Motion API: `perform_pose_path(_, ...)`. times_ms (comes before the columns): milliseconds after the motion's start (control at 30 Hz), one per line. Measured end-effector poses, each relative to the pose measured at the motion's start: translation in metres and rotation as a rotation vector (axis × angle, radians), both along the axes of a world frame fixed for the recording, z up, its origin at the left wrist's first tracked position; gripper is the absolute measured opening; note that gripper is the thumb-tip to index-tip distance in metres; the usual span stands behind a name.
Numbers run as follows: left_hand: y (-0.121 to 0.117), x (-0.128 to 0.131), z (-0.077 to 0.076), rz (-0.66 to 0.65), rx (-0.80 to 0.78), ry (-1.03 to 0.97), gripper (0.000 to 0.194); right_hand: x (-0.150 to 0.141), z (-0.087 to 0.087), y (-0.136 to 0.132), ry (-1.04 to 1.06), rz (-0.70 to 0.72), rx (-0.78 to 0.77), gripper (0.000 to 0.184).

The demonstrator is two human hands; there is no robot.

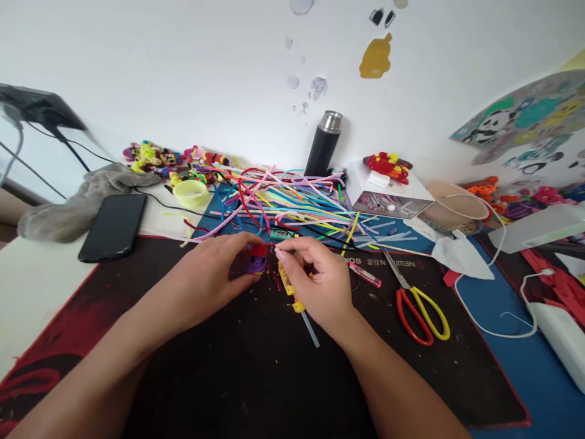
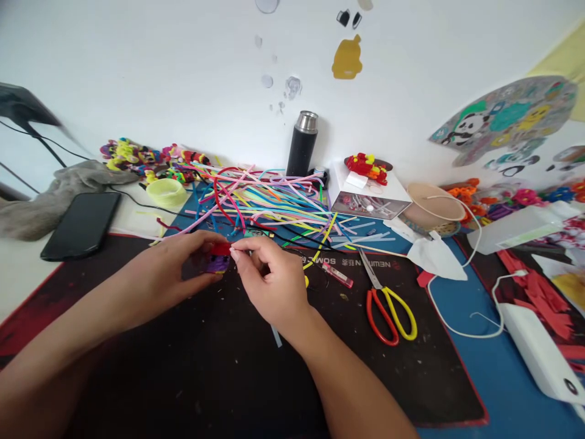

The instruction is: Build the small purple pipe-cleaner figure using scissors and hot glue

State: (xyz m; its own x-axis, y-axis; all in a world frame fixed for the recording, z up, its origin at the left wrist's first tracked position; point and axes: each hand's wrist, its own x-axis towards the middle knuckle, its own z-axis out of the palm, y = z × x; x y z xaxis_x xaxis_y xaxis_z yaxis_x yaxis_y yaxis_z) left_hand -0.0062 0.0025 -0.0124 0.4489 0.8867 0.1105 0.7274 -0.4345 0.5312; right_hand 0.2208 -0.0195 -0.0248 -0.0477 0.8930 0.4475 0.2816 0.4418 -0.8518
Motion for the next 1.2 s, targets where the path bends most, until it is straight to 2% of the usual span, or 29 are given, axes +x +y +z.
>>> perform_pose_path(200, 0.007, -0.007, -0.015, -0.016, 0.066, 0.226, 0.041, -0.001, 0.001, 0.000, 0.026, 0.025, 0.010, 0.011)
perform_pose_path(400, 0.014, -0.010, -0.019, -0.057, -0.016, 0.346, 0.038, -0.001, 0.000, -0.001, 0.025, 0.029, 0.008, 0.012)
perform_pose_path(567, 0.017, -0.013, -0.022, -0.073, -0.064, 0.375, 0.036, -0.002, -0.003, 0.000, 0.004, 0.022, 0.001, 0.013)
perform_pose_path(667, 0.020, -0.022, -0.027, -0.080, -0.058, 0.345, 0.044, -0.002, -0.004, 0.000, 0.004, 0.020, -0.013, 0.013)
perform_pose_path(767, 0.022, -0.028, -0.024, -0.050, -0.032, 0.244, 0.062, -0.003, -0.004, 0.000, 0.007, 0.020, -0.011, 0.013)
perform_pose_path(833, 0.021, -0.025, -0.014, 0.012, 0.003, 0.096, 0.068, -0.003, -0.005, 0.000, -0.003, 0.020, -0.006, 0.012)
perform_pose_path(867, 0.019, -0.022, -0.007, 0.053, -0.007, -0.005, 0.065, -0.002, -0.005, 0.000, -0.012, 0.019, -0.003, 0.012)
perform_pose_path(933, 0.014, -0.012, 0.007, 0.096, -0.135, -0.213, 0.056, -0.002, -0.006, -0.001, -0.034, 0.018, 0.004, 0.012)
perform_pose_path(1033, 0.008, 0.002, 0.022, 0.037, -0.305, -0.381, 0.045, -0.001, -0.006, -0.001, -0.070, 0.025, 0.024, 0.014)
perform_pose_path(1200, 0.005, 0.009, 0.028, 0.041, -0.384, -0.503, 0.040, 0.000, -0.005, -0.001, -0.145, 0.043, 0.076, 0.012)
